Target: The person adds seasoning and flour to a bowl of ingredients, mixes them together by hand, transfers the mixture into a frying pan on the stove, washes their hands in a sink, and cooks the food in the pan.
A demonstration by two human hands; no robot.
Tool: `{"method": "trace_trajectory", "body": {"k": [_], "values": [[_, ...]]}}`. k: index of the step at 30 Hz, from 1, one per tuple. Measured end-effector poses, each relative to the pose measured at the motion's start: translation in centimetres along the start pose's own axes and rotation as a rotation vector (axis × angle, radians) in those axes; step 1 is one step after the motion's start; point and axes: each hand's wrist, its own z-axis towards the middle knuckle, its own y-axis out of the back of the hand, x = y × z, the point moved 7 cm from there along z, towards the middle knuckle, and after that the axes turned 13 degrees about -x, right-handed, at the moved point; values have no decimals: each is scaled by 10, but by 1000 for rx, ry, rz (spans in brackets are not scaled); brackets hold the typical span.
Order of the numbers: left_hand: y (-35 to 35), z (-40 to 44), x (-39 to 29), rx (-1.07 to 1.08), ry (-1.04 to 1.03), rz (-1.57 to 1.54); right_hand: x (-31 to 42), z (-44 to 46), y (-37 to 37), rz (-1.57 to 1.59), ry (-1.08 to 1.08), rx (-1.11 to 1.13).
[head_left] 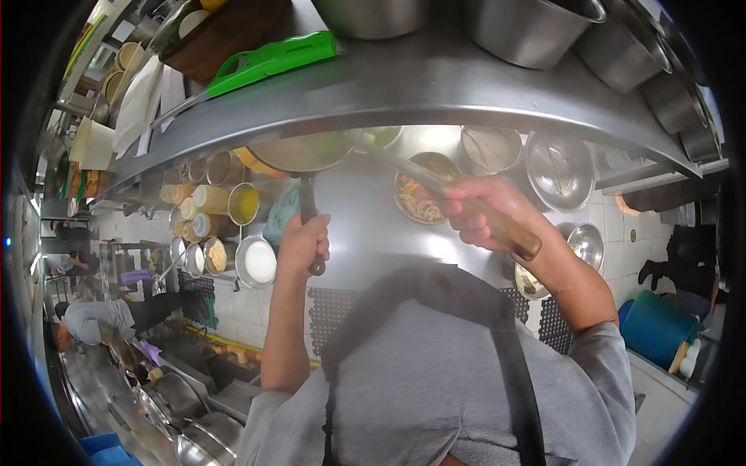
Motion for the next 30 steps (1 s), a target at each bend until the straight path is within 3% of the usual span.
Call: {"method": "trace_trajectory", "body": {"k": [19,25,30], "values": [[28,5,-4,-47,-62,91,9,9,51,-124,290,-270],[23,-6,-17,-97,-79,172,0,24,72,-635,370,-443],[21,1,-15,-60,-106,160,-2,10,68,-953,576,-583]]}}
